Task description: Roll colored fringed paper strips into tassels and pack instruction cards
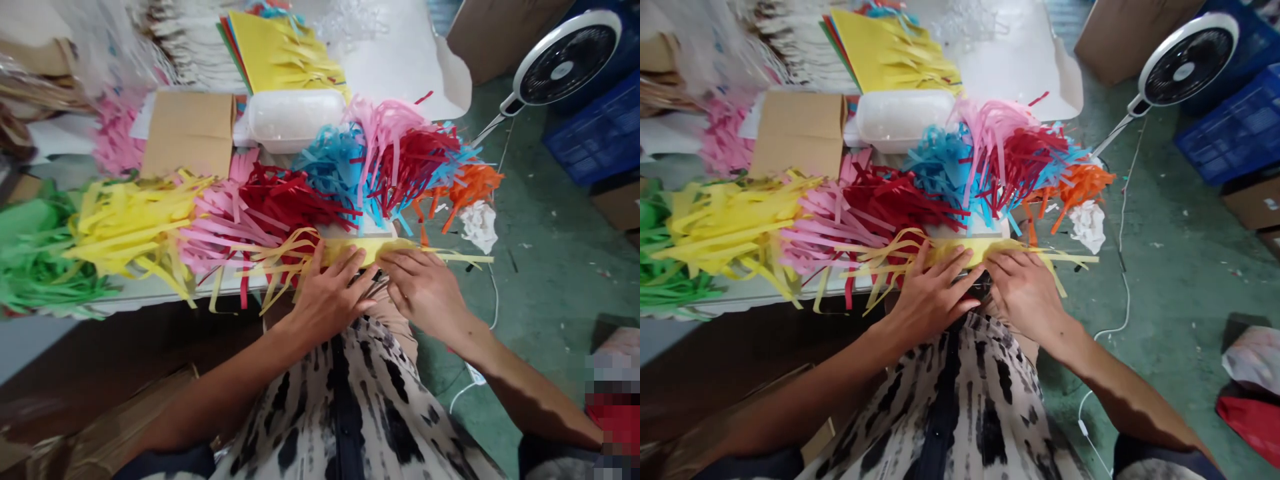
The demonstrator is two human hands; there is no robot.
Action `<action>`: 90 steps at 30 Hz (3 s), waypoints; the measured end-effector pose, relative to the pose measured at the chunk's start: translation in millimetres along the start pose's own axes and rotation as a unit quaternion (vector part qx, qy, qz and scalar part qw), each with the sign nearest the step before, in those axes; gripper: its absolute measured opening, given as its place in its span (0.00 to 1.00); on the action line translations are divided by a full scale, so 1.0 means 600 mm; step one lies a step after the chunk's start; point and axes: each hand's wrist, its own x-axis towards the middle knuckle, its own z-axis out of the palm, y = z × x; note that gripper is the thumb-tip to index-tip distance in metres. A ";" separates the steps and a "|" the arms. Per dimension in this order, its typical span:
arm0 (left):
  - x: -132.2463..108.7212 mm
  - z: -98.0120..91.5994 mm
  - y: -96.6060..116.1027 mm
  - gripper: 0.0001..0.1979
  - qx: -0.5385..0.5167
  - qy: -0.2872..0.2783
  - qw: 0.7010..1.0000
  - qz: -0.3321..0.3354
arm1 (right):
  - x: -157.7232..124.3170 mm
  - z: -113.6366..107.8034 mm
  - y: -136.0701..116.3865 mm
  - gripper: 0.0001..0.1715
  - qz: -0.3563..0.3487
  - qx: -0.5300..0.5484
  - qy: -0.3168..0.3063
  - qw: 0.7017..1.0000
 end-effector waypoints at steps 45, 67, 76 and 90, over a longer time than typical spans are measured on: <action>0.064 -0.038 -0.024 0.09 0.093 -0.038 0.995 -0.005 | 0.025 0.027 0.034 0.15 0.022 -0.004 0.029 0.999; 0.036 -0.030 -0.072 0.09 0.025 0.026 0.984 -0.176 | 0.044 0.029 0.063 0.18 0.158 -0.031 -0.062 0.985; 0.036 -0.018 -0.072 0.08 0.059 0.044 0.982 -0.174 | 0.050 0.032 0.061 0.19 0.150 -0.081 -0.049 0.984; 0.035 -0.030 -0.074 0.16 0.037 -0.013 0.994 0.102 | -0.035 0.010 0.117 0.16 -0.050 -0.055 0.155 0.985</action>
